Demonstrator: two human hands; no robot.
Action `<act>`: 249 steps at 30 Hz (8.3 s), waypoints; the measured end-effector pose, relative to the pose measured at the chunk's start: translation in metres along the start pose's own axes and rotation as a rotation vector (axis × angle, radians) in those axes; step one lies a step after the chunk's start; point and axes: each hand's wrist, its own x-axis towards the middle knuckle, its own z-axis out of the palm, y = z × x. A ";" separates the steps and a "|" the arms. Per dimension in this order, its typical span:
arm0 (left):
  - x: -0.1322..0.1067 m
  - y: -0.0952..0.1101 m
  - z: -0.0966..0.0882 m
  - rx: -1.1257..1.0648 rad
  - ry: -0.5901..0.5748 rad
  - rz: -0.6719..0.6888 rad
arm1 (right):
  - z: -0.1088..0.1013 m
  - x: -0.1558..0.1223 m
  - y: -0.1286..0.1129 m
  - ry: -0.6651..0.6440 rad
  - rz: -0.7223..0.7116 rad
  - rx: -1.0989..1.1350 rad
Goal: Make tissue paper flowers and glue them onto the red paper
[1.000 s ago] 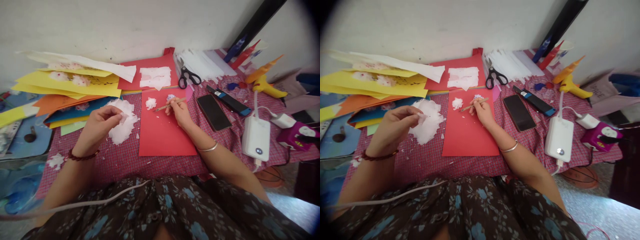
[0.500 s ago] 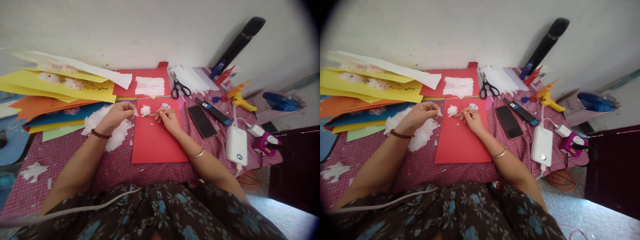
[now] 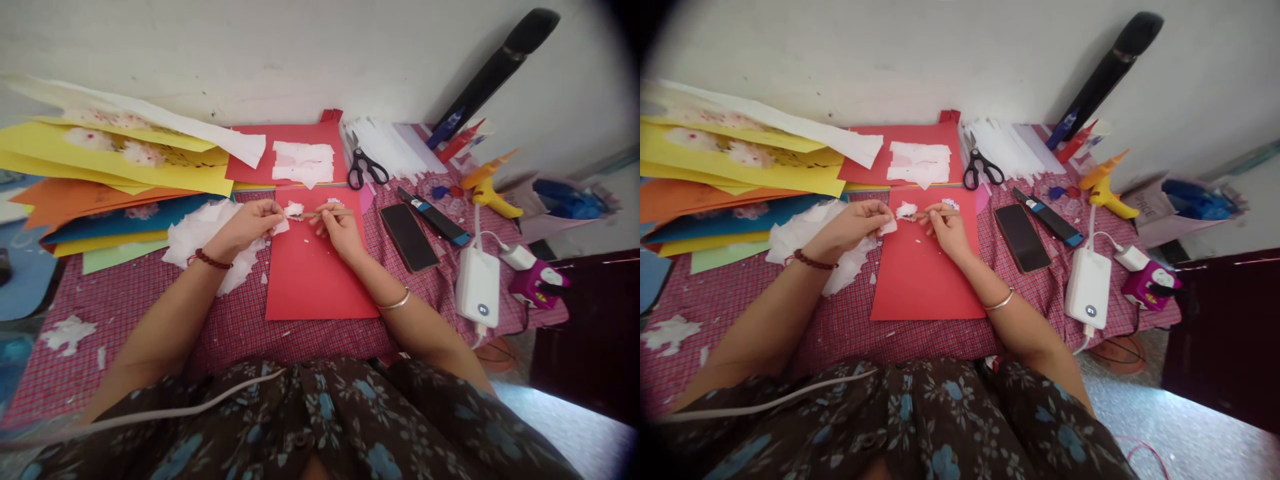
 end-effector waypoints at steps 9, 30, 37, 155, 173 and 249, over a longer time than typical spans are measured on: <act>0.008 -0.009 0.006 0.121 -0.037 -0.037 | 0.000 0.000 -0.001 -0.010 -0.007 -0.008; -0.001 -0.022 0.022 0.548 0.150 0.263 | 0.000 -0.001 -0.003 -0.017 -0.016 -0.017; 0.005 -0.023 0.000 0.433 0.092 0.297 | -0.001 0.000 -0.002 -0.017 -0.001 -0.008; 0.016 0.019 -0.004 0.553 -0.085 0.198 | -0.013 0.018 0.000 0.064 0.029 0.076; 0.035 -0.015 0.026 0.559 0.255 0.235 | -0.008 -0.002 -0.013 0.043 -0.085 -0.048; -0.006 0.059 -0.016 0.177 0.245 0.260 | -0.029 0.014 -0.038 -0.040 0.293 0.042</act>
